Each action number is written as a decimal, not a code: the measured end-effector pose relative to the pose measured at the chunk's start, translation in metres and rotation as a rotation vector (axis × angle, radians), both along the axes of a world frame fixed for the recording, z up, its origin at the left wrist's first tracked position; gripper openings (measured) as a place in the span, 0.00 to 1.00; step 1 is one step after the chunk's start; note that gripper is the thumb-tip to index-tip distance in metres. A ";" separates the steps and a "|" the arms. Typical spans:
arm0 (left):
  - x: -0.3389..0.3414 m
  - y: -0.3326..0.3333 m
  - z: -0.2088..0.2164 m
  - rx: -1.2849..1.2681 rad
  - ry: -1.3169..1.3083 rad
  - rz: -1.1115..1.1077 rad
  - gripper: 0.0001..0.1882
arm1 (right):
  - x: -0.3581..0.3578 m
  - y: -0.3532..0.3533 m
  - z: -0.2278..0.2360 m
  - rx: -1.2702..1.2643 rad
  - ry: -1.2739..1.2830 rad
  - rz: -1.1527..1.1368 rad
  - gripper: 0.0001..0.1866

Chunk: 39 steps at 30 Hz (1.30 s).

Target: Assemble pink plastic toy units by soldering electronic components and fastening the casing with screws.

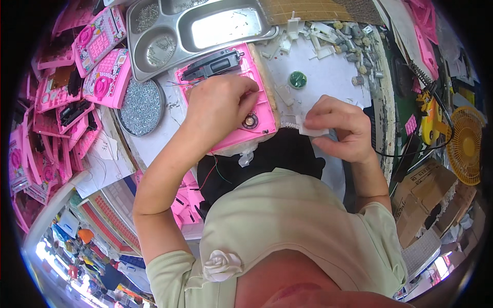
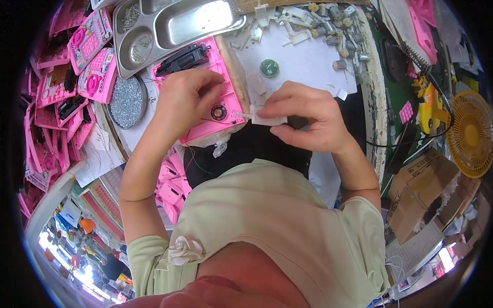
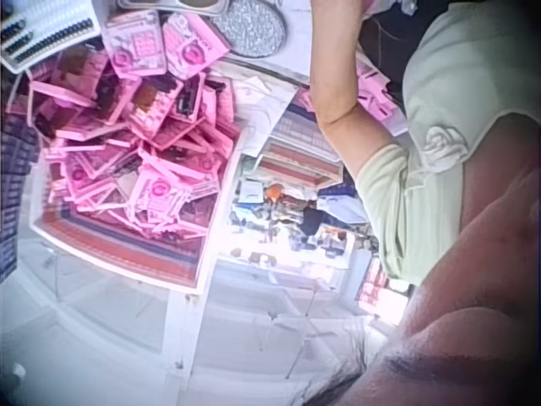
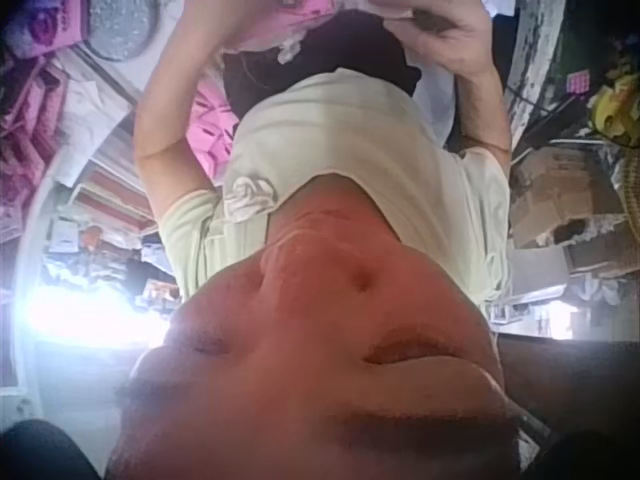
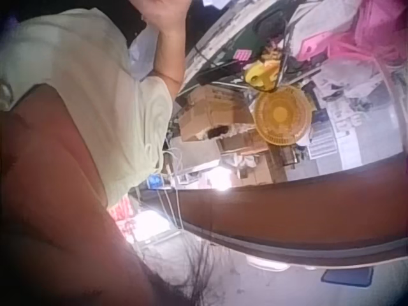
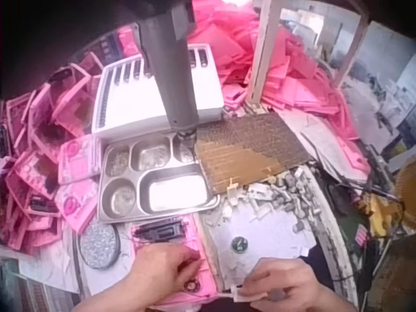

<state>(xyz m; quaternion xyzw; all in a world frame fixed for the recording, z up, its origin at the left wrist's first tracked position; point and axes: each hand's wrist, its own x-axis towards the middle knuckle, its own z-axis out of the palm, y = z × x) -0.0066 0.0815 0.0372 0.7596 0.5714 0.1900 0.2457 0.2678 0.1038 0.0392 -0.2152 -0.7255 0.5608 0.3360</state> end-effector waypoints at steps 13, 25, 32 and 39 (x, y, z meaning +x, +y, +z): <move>0.003 0.019 0.000 0.090 0.390 -0.304 0.08 | -0.001 0.001 0.012 0.136 -0.181 -0.137 0.18; -0.021 -0.013 -0.004 0.266 -0.186 0.118 0.07 | -0.031 0.009 -0.006 0.402 -0.289 -0.202 0.16; -0.032 -0.043 -0.024 0.298 -0.444 0.317 0.05 | -0.065 0.027 0.005 0.640 -0.440 -0.054 0.15; -0.029 -0.042 -0.035 0.352 -0.501 0.342 0.04 | -0.084 0.036 0.011 0.770 -0.432 0.078 0.18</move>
